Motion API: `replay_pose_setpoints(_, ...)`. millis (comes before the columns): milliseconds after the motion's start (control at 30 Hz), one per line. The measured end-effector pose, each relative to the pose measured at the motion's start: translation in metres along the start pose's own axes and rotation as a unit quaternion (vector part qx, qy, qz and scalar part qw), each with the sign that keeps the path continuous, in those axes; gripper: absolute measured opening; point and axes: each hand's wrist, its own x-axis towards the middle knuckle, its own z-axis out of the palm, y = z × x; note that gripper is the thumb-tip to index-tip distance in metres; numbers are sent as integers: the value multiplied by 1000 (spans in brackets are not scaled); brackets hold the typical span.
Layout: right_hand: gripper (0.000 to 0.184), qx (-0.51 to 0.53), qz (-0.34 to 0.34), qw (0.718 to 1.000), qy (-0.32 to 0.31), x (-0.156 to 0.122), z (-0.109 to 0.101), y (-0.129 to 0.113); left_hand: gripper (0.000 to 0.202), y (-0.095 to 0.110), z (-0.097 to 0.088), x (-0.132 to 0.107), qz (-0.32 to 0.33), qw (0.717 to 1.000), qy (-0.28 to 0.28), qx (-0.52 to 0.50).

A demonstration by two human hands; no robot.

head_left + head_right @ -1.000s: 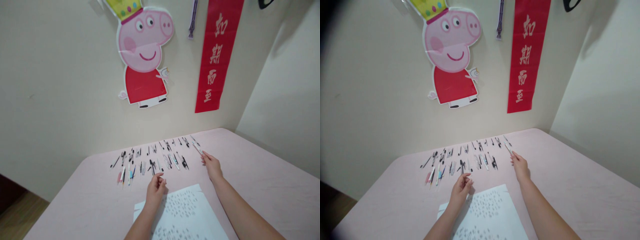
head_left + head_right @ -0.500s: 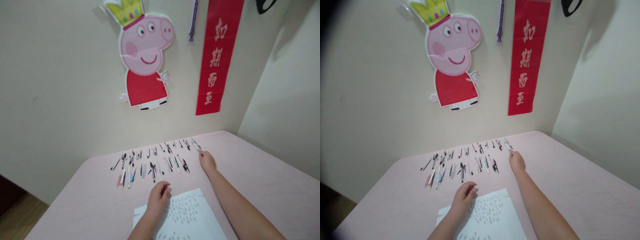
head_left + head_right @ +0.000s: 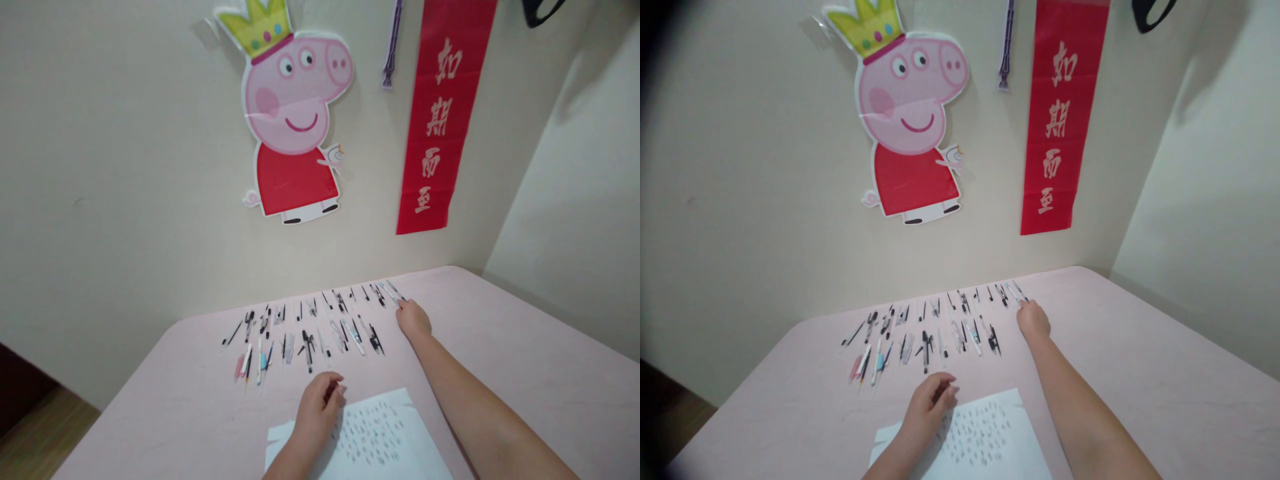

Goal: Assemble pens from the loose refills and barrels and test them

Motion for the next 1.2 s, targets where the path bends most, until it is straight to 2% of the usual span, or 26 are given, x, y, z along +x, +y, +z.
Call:
replay_pose_setpoints(467, 37, -1, -2, 1000, 13, 4, 2, 0, 21, 1, -2, 0, 16, 999, -11, 43)
replay_pose_setpoints(700, 34, 15, -18, 998, 50, -2, 1, 2, 21, 1, -2, 1, 11, 999, -15, 41)
replay_pose_setpoints(1000, 37, 67, -38, 991, 112, -19, 6, 14, 20, -6, -2, 2, 26, 996, -24, 77)
replay_pose_setpoints(1200, 36, 113, -69, 983, 128, -47, 13, 13, 19, -2, -2, 2, 34, 995, -32, 91)
